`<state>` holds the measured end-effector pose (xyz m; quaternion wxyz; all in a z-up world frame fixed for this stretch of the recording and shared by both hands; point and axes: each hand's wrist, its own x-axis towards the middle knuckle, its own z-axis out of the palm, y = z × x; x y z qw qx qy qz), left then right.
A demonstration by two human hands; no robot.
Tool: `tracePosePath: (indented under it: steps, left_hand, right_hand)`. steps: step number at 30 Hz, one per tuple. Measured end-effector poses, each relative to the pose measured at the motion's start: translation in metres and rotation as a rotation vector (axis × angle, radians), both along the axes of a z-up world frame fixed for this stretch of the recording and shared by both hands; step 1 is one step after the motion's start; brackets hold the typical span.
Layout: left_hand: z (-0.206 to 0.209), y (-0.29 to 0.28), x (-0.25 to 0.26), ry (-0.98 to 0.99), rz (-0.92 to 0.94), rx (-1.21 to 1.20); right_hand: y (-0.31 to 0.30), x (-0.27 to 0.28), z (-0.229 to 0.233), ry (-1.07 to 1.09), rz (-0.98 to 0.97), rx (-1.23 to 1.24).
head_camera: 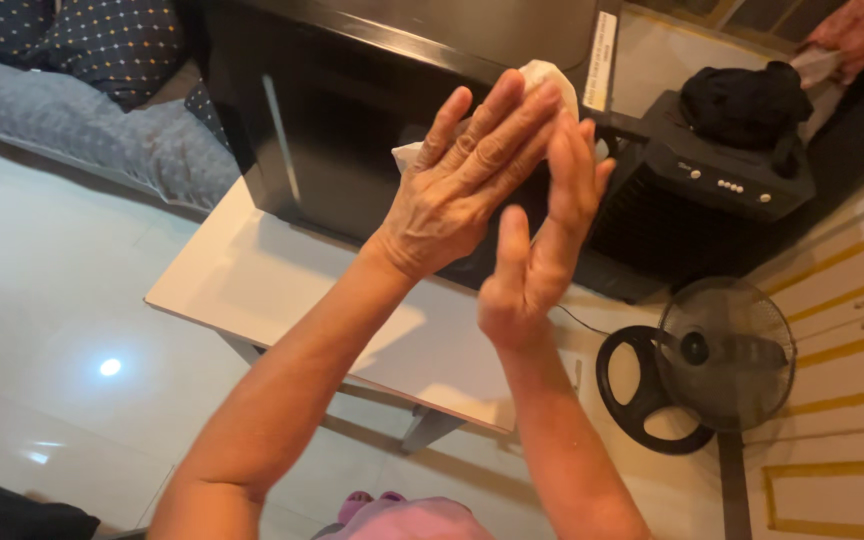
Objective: The person wipes the exterior surfaces of a black microwave oven using a white cloth. They clean the front door, sides, and top of the appliance while it sits on a white table.
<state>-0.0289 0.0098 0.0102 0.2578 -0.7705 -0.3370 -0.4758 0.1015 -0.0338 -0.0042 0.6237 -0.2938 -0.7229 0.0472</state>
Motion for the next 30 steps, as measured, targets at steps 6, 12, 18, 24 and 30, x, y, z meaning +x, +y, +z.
tracePosePath:
  steps: [6, 12, 18, 24, 30]
  left_hand:
    - [-0.001, 0.004, -0.007, -0.067, 0.187, 0.078]
    - [-0.003, 0.017, -0.032, -0.259, 0.259, 0.07]
    - [-0.001, 0.018, -0.051, -0.322, 0.247, 0.055]
    - [-0.001, 0.02, -0.065, -0.343, 0.335, 0.088]
    - [-0.006, 0.021, -0.074, -0.372, 0.38, 0.061]
  right_hand:
    - [0.016, -0.012, 0.031, -0.2, -0.185, 0.055]
    - [0.024, -0.03, 0.042, -0.312, -0.216, 0.126]
    - [0.035, -0.044, 0.049, -0.392, -0.179, 0.17]
    - [0.038, -0.051, 0.051, -0.527, -0.329, 0.207]
    - [0.04, -0.053, 0.046, -0.53, -0.364, 0.211]
